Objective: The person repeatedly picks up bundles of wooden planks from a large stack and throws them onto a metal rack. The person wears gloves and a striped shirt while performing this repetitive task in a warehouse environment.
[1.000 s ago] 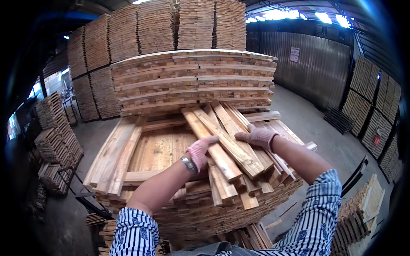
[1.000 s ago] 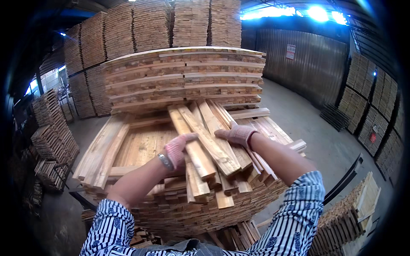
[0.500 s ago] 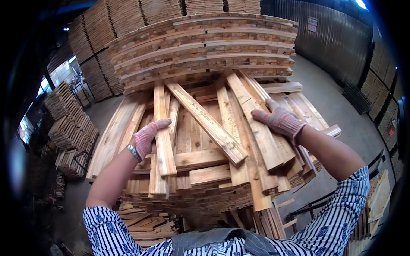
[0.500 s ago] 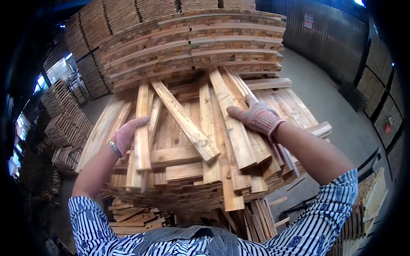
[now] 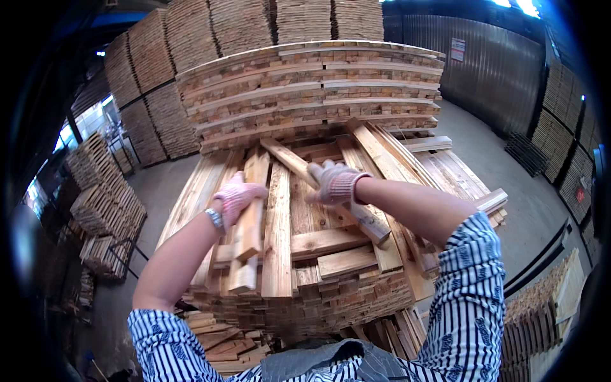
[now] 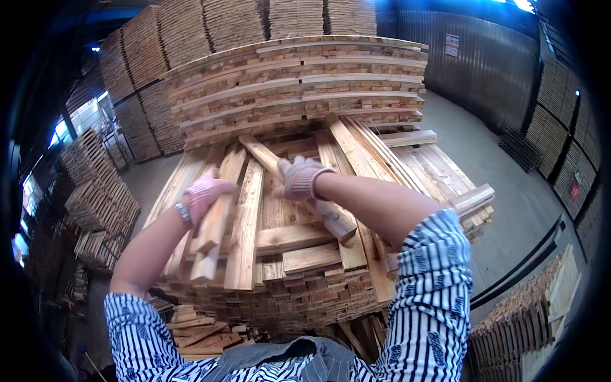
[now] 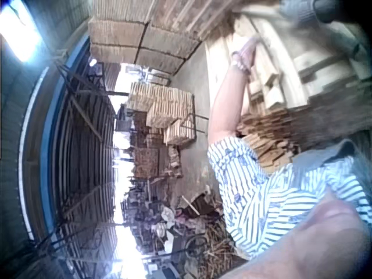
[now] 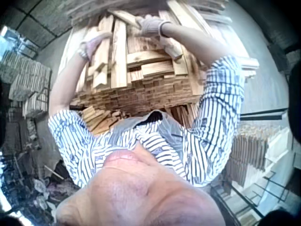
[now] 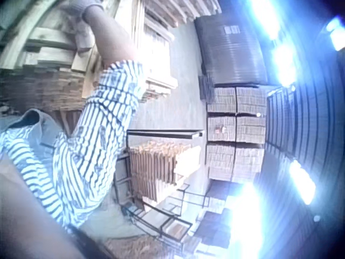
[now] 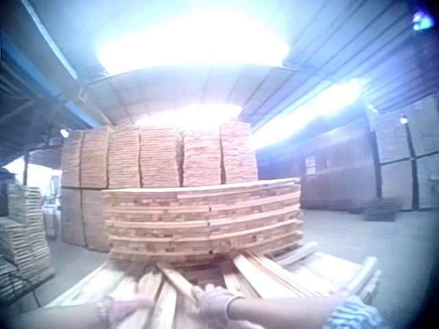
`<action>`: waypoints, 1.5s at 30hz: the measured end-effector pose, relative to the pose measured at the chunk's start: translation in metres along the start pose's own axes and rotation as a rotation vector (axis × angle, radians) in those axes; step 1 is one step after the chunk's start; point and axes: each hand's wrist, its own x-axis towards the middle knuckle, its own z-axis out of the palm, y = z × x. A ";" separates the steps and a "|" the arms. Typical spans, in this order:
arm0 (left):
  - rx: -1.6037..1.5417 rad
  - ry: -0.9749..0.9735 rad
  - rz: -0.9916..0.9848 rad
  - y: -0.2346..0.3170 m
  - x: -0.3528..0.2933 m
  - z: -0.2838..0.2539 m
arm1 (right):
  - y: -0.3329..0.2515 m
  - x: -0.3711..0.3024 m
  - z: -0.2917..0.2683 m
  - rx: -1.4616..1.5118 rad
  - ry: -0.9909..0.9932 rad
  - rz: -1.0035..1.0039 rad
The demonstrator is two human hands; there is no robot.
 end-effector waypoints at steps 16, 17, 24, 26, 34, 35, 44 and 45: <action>0.540 0.073 0.035 0.002 -0.024 -0.043 | -0.042 0.018 0.073 0.479 0.104 0.140; 0.721 0.099 0.087 -0.017 -0.010 -0.060 | -0.050 0.019 0.088 0.456 0.220 0.201; 1.266 0.018 0.137 -0.062 0.005 -0.072 | -0.031 0.008 0.034 0.641 0.166 0.252; 1.262 -0.047 0.119 -0.064 0.004 -0.082 | -0.036 -0.009 0.020 0.372 -0.089 0.236; 1.231 0.022 0.404 -0.066 0.001 -0.105 | -0.021 -0.009 0.034 0.303 0.142 0.188; 1.175 0.061 0.415 -0.077 0.002 -0.110 | -0.044 -0.018 0.016 0.563 0.198 0.254; 1.041 0.156 0.521 -0.097 0.020 -0.104 | -0.184 0.069 0.071 0.280 0.009 0.347; 1.032 0.182 0.545 -0.100 0.019 -0.106 | -0.188 0.079 0.074 0.127 -0.044 0.287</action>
